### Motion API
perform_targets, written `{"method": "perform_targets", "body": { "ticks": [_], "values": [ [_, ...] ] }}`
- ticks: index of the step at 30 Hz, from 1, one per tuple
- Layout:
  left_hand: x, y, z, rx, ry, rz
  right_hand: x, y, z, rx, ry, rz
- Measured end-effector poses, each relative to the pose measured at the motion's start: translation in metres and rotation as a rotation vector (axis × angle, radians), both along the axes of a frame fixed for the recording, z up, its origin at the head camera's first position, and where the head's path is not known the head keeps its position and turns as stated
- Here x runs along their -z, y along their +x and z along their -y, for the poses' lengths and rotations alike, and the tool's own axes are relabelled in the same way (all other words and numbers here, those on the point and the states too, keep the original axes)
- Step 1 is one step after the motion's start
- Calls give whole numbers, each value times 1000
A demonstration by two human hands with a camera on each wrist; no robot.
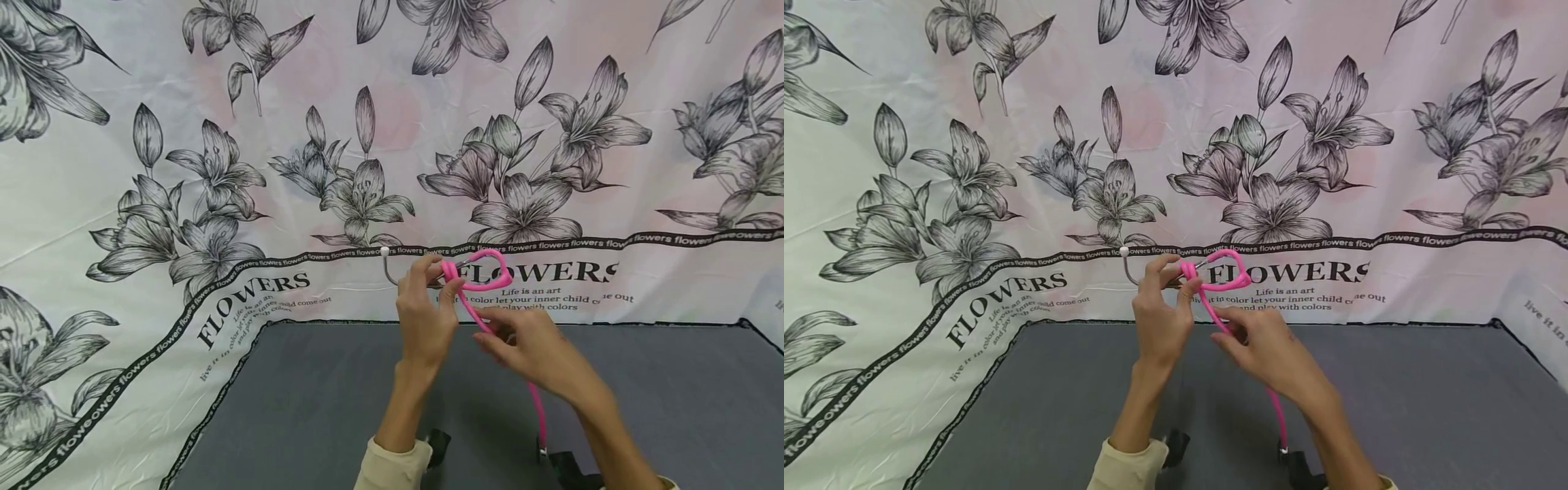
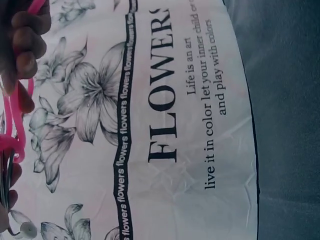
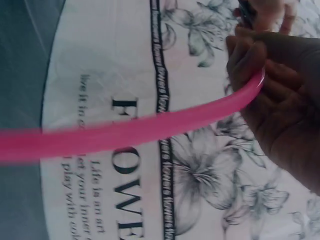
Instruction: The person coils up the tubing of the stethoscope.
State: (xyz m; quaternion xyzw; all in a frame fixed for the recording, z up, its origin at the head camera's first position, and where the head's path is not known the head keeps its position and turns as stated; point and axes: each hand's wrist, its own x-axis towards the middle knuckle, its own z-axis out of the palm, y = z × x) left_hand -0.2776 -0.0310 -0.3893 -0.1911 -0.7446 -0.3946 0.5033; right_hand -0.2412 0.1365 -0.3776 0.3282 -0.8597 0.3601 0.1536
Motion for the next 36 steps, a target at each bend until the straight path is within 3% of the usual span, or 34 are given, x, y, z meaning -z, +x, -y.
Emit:
{"method": "perform_targets", "body": {
  "ticks": [5, 8, 12, 15, 19, 25, 31, 36],
  "values": [
    [4, -2, -7, -104, -167, -79, -12, 13, -5, 202, 142, -70],
    [6, -3, -11, -158, -227, -120, -17, 19, -7, 262, 175, -109],
    [5, -1, -12, -183, -316, -115, -19, 21, -8, 300, 146, -323],
    [3, 3, -13, -149, -392, -103, -19, 18, -9, 356, 106, -487],
    [0, 8, -15, -89, -475, -109, -19, 14, -13, 404, 45, -559],
    [-3, 11, -15, -38, -583, -114, -16, 8, -16, 423, -1, -581],
    [-4, 13, -18, 1, -628, -108, -16, 9, -20, 437, -11, -567],
    [-6, 13, -16, 104, -632, -49, -21, 13, -26, 424, -61, -527]
  ]
}}
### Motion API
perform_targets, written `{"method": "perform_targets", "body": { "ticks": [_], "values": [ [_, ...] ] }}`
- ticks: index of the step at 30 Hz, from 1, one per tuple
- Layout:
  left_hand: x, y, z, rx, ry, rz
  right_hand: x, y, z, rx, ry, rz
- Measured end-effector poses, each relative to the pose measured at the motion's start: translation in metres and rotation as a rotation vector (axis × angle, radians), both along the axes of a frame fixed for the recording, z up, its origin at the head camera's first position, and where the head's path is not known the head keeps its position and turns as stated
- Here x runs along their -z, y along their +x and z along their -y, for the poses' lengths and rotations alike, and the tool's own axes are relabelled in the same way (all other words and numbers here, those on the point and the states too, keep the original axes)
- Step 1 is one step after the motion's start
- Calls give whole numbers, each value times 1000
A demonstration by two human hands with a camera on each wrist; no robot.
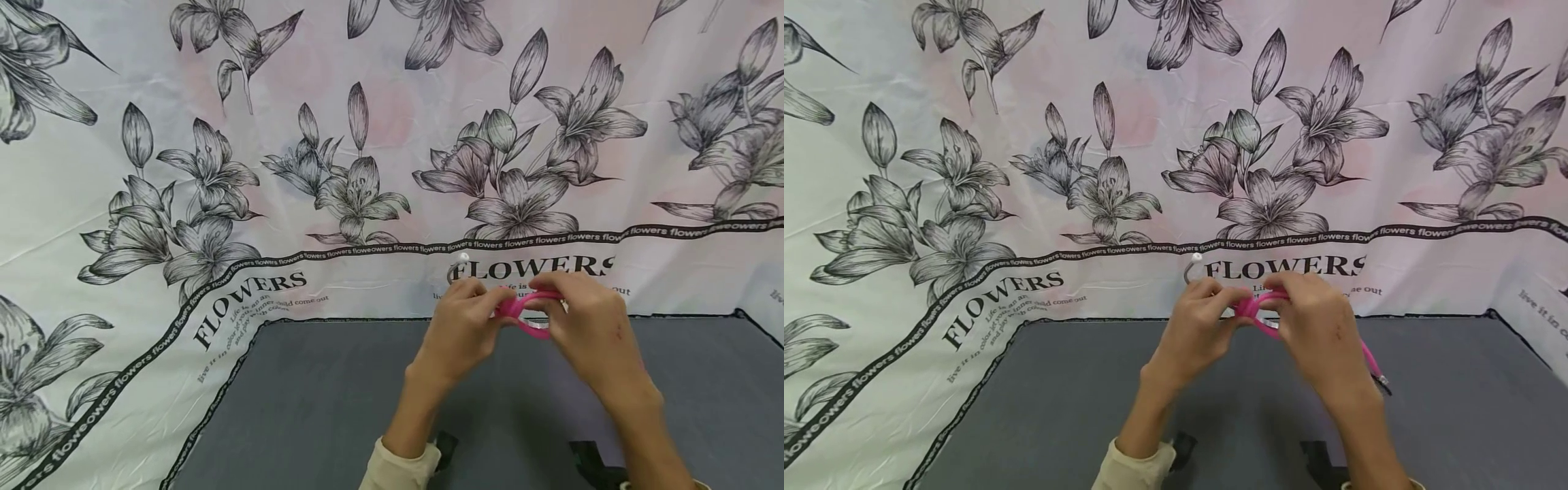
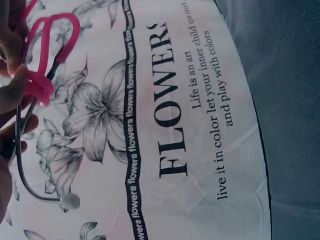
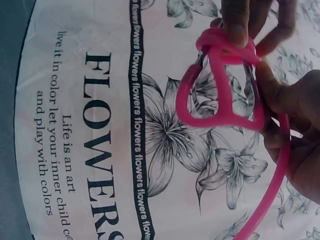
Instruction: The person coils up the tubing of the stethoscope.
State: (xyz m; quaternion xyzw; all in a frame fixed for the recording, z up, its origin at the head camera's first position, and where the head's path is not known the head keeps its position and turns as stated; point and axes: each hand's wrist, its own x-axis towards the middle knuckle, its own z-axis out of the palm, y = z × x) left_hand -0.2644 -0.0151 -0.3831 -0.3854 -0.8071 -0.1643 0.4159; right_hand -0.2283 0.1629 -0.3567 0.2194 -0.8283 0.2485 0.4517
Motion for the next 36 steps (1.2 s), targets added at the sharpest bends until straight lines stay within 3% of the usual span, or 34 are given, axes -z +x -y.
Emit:
{"method": "perform_targets", "body": {
  "ticks": [6, 12, 16, 22, 26, 31, 36],
  "values": [
    [-4, -2, 11, 130, -39, 78, -1, -2, -12, -99, -30, 10],
    [-6, -5, 24, 409, -12, 174, 6, -5, -27, -275, -199, 66],
    [-6, -6, 27, 549, 72, 260, 8, -4, -28, -321, -292, 183],
    [-7, -5, 27, 678, 284, 372, 9, -4, -22, -348, -337, 292],
    [-5, -5, 24, 696, 433, 400, 10, -6, -18, -349, -331, 376],
    [-3, -6, 20, 625, 602, 372, 13, -8, -12, -359, -286, 433],
    [-4, -7, 17, 581, 721, 348, 13, -10, -4, -488, -268, 451]
  ]
}}
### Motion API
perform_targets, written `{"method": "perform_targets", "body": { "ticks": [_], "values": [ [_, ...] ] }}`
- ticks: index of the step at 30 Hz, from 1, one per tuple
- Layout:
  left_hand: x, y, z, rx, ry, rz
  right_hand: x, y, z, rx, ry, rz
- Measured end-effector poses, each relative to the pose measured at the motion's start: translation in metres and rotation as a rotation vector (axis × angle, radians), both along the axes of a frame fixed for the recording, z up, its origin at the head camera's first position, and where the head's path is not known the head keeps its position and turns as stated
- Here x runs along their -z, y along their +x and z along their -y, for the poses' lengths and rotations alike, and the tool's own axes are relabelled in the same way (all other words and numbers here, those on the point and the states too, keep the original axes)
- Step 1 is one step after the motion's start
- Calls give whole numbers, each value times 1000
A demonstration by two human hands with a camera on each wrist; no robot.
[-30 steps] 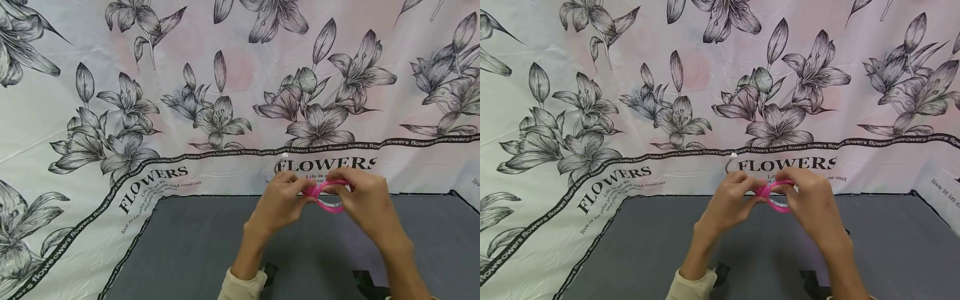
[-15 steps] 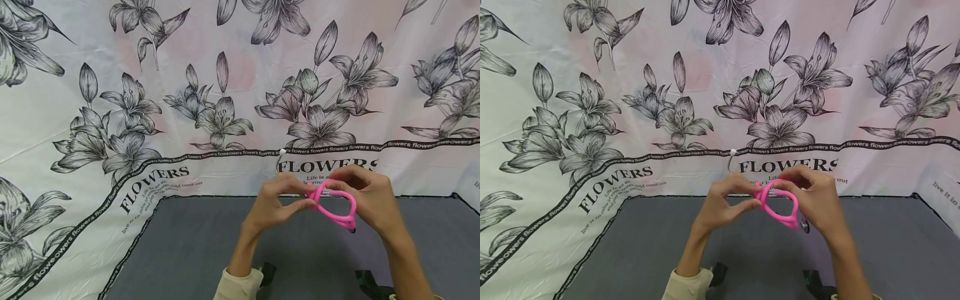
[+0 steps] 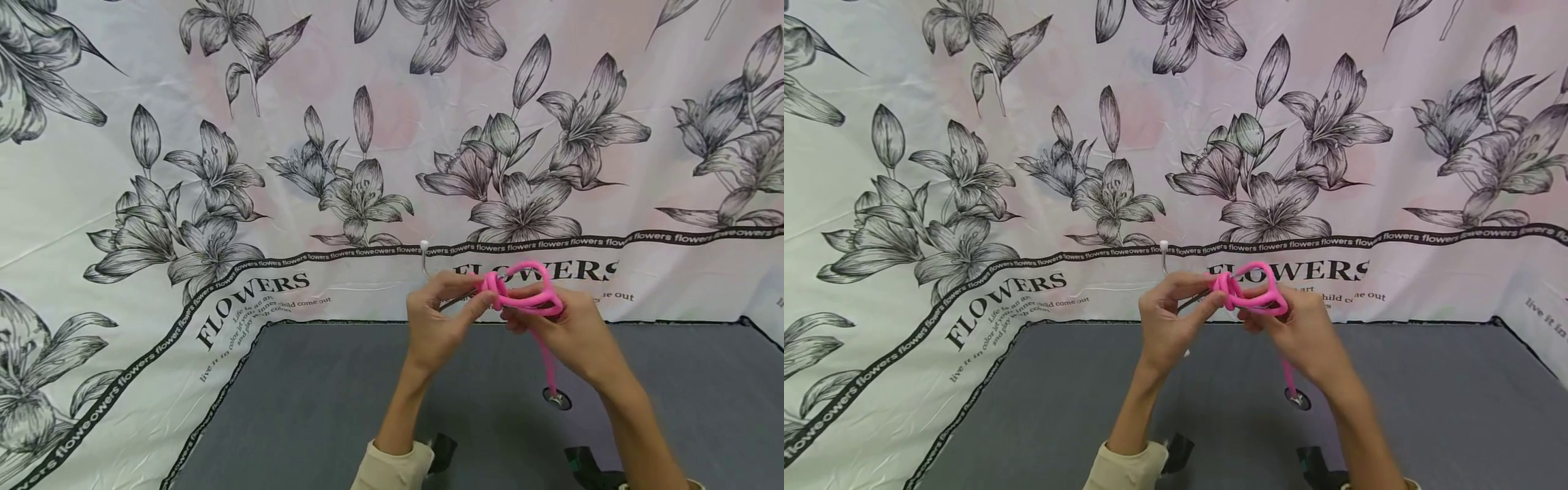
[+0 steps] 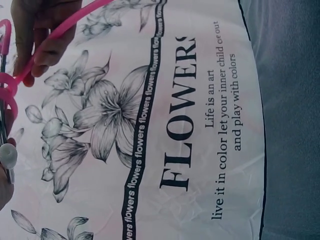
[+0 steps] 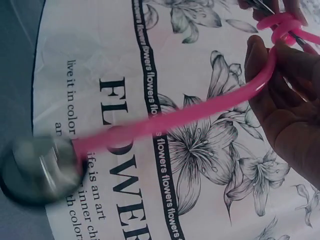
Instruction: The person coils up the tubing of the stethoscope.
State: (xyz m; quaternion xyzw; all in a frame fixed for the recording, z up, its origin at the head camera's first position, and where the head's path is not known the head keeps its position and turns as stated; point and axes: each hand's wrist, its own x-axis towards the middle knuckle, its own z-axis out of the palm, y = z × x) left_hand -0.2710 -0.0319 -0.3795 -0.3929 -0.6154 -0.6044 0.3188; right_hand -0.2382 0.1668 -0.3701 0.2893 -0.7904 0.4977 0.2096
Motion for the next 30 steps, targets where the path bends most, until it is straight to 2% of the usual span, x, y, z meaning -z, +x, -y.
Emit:
{"method": "perform_targets", "body": {
  "ticks": [2, 6, 11, 15, 19, 22, 25, 30],
  "values": [
    [0, 0, -1, -26, 21, 2, 0, 1, 3, -30, -4, 10],
    [0, 1, -3, -72, 47, 1, -1, 3, 6, -27, 7, 36],
    [1, 2, -5, -136, 75, -5, -2, 5, 9, -6, 29, 138],
    [2, 3, -5, -227, 85, -25, -2, 4, 14, 2, 37, 216],
    [3, 1, -5, -375, 52, -83, -3, 5, 15, 9, 108, 235],
    [3, -1, -2, -487, 27, -134, -4, 5, 13, -1, 195, 207],
    [3, -4, 1, -557, 0, -168, -5, 5, 12, -11, 259, 152],
    [3, -4, 2, -663, -126, -230, -7, 8, 15, 71, 362, -11]
  ]
}}
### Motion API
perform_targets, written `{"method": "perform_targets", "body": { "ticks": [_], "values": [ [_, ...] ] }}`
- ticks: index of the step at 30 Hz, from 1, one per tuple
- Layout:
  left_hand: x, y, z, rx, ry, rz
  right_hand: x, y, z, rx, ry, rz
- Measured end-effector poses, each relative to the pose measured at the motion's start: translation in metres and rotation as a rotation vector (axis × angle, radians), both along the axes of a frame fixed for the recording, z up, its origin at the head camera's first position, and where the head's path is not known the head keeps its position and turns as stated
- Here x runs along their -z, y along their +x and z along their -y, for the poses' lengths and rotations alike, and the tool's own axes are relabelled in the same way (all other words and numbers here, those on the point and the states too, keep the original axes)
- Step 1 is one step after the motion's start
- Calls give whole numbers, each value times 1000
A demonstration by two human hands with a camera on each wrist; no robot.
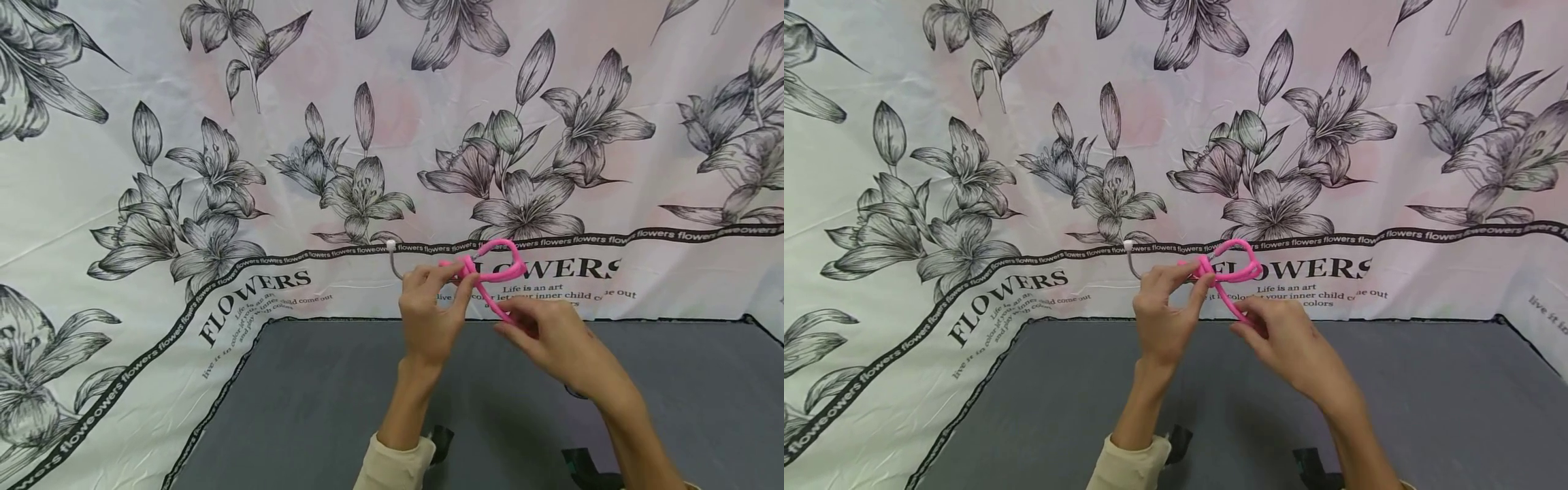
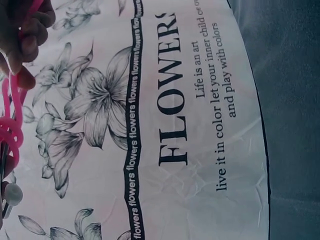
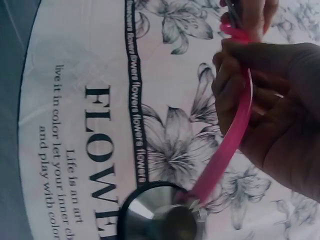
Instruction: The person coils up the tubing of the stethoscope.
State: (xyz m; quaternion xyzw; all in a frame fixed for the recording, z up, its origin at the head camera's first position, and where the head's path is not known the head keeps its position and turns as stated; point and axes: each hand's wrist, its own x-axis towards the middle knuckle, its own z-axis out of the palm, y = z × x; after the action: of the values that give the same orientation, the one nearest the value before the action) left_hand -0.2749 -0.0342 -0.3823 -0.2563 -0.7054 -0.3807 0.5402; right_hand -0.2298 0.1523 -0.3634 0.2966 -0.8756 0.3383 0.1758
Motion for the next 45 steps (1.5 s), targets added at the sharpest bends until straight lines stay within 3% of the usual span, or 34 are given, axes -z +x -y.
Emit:
{"method": "perform_targets", "body": {
  "ticks": [6, 12, 14, 18, 22, 27, 31, 40, 45],
  "values": [
    [1, 3, 0, -107, -163, 10, -4, 10, 4, 137, 89, -147],
    [1, 3, -1, -138, -345, 39, -7, 15, 6, 295, 137, -441],
    [0, 4, -1, -123, -414, 34, -8, 14, 6, 349, 144, -531],
    [0, 5, 0, -59, -521, 47, -7, 11, 5, 425, 136, -616],
    [0, 5, 3, 34, -576, 68, -6, 7, 4, 432, 127, -675],
    [-1, 2, 9, 187, -591, 59, -5, 4, 1, 413, 112, -683],
    [-2, -1, 12, 270, -610, 41, -4, 4, -2, 399, 104, -662],
    [-7, -3, 21, 355, -619, 58, -3, 1, -4, 285, 35, -613],
    [-8, -2, 23, 463, -577, 102, -2, -2, -15, 235, -42, -559]
  ]
}}
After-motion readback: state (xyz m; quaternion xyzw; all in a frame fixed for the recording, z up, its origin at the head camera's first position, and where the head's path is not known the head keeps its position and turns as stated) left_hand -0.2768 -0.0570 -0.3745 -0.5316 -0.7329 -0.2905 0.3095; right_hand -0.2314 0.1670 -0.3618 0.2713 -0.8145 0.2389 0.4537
